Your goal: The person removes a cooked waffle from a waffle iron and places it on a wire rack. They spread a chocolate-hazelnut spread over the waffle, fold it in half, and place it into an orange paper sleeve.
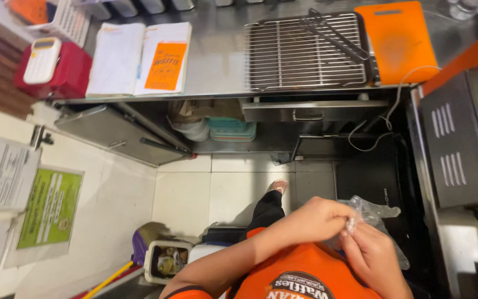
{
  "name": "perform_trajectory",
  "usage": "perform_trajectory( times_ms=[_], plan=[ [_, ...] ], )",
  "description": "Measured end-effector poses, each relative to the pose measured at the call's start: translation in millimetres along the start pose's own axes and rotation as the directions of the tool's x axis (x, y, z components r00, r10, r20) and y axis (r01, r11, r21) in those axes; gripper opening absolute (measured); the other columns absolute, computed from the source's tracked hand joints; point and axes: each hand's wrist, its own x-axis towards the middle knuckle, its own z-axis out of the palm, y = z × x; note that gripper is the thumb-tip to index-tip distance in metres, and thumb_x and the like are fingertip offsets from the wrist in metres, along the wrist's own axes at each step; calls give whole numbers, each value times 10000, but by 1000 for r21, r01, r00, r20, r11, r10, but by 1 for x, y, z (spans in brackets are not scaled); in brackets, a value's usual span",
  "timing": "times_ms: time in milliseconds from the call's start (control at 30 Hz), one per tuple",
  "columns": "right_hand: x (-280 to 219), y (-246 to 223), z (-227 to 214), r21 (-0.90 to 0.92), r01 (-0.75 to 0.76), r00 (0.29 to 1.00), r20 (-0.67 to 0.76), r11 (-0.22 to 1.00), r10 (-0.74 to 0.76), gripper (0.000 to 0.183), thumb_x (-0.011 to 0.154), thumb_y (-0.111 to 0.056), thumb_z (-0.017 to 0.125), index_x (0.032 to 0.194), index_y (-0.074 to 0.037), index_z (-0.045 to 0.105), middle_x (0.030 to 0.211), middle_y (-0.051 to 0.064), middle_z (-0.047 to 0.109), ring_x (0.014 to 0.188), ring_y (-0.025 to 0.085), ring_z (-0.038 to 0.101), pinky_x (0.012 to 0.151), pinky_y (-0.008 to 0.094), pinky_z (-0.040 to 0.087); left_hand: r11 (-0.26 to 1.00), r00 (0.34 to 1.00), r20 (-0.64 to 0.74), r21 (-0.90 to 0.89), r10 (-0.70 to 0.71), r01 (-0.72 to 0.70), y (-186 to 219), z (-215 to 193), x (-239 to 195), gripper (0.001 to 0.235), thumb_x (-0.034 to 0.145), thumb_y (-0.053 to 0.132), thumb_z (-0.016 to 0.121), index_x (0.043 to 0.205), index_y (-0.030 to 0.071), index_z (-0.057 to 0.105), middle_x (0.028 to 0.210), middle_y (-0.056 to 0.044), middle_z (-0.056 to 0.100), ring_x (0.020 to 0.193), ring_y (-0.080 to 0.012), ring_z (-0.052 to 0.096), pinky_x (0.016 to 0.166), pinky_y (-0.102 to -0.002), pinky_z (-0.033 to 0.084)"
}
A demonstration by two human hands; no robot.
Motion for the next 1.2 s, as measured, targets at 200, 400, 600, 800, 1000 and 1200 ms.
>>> perform_trajectory(
  times_ms=[200,400,600,800,1000,1200],
  plan=[
    [8,-20,-2,-167,6,1000,-17,986,-9,182,881,-177,659,774,-30,650,750,145,681,736,353,664,646,437,517,560,865,90,-728,-494,395,71,-52,-15,588,1008,260,592,1510,32,387,1277,-25,618,1191,-161,630,852,-311,532],
    [25,-23,-12,-247,55,995,-62,967,-72,118,809,-156,655,852,-52,689,799,143,707,759,367,670,651,455,523,345,872,462,-801,-162,489,63,-56,10,938,1202,669,378,1698,-90,138,1708,-267,322,1517,-331,408,1167,-389,432],
    [52,-41,-9,-281,227,968,-43,932,-248,56,762,-142,676,784,-91,682,757,110,693,713,328,674,630,440,522,394,920,216,-854,-327,340,132,-96,55,819,996,682,281,1648,413,-136,1735,-61,-110,1524,-374,185,1143,-626,295],
    [111,-53,1,-359,323,934,-26,876,-355,116,770,-146,700,738,-65,625,665,95,611,637,312,615,616,429,501,447,985,-109,-894,-136,-37,145,-153,105,862,1037,707,242,1684,146,138,1691,-225,226,1560,-294,248,1269,-383,161],
    [182,-49,23,-312,311,940,-40,898,-339,139,800,-181,694,763,-67,625,724,100,635,697,332,632,651,449,504,893,947,-268,-448,-176,39,123,-223,150,511,1041,341,489,1491,101,510,1364,-153,681,1209,-316,655,1085,-454,478],
    [218,-32,36,-61,76,984,167,995,-65,220,961,-244,615,836,-65,647,805,120,654,803,350,657,693,466,514,569,878,-324,819,351,75,70,-322,228,292,995,12,562,1197,149,721,1231,-82,742,1090,-294,671,1014,-506,500]
  ],
)
